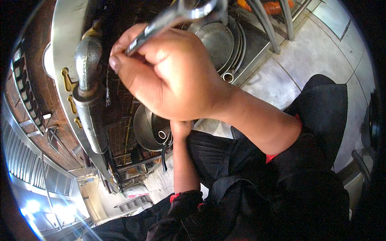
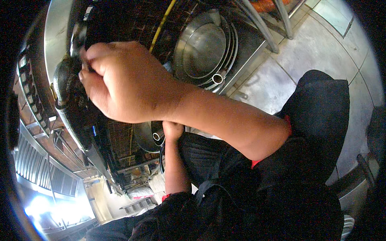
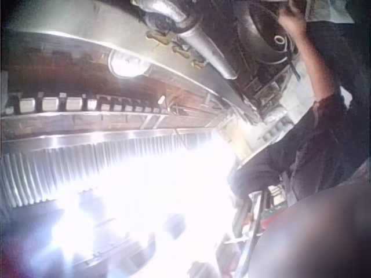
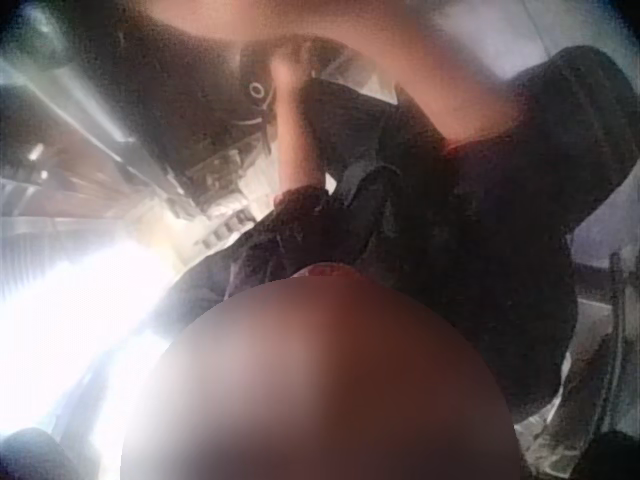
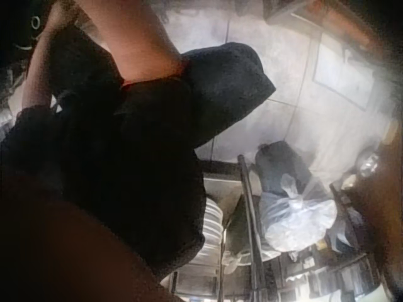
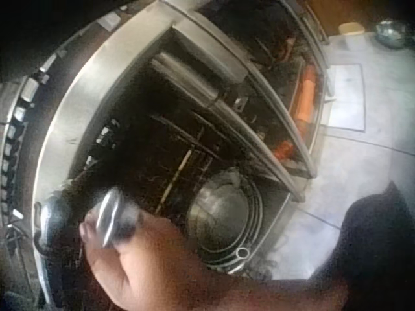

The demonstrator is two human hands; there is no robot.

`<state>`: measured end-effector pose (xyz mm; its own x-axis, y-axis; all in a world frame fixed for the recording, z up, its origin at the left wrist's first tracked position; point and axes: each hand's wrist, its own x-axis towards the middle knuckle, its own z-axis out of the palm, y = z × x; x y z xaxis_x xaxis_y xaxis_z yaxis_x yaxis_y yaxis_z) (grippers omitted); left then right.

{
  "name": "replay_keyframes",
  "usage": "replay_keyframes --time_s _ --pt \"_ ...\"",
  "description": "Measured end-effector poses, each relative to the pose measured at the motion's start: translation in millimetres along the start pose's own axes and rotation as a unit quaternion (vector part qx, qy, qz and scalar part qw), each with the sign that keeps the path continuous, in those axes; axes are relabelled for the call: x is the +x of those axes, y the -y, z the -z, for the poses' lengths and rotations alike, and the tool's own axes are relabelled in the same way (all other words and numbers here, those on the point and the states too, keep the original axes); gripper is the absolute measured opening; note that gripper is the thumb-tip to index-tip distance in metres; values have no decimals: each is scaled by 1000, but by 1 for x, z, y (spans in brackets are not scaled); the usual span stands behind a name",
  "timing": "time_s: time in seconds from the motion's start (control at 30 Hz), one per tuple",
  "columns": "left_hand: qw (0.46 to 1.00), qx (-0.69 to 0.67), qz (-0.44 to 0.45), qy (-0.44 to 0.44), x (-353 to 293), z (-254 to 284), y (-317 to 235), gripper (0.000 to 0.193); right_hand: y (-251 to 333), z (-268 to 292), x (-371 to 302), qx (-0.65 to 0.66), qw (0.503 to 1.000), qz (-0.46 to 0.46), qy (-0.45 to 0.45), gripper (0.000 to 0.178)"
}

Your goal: The person applies sealant tape to gas pipe threads, reassembles a manifold assembly, and tightens the fittings using a wrench. They then wipe the components with a cloth and wash their hands at a sink.

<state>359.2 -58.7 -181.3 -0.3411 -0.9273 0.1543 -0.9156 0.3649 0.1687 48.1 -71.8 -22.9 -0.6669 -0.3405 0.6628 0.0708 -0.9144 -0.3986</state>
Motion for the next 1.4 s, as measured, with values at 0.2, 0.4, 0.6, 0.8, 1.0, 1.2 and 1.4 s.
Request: replay_keyframes --time_s 0.2,0.4,0.6,0.8,1.0,1.2,1.4 --pt "999 1 28 -29 1 1 -13 22 -29 0 32 315 844 -422 100 27" --pt "996 -19 85 11 3 0 -19 23 -46 -2 27 352 808 -469 61 26" --pt "998 0 59 16 6 0 -19 23 -20 -1 4 107 976 -184 48 16" --pt "980 102 -147 -83 11 -6 -13 22 4 -2 -7 46 996 -72 28 8" --pt "999 43 -29 -1 12 -1 -17 22 5 -9 -13 27 998 38 -35 15" --pt "997 19 47 55 15 9 -26 23 9 -8 -20 1 996 87 6 25" --pt "997 24 59 54 11 8 -30 23 3 -4 -15 -35 989 134 58 24"
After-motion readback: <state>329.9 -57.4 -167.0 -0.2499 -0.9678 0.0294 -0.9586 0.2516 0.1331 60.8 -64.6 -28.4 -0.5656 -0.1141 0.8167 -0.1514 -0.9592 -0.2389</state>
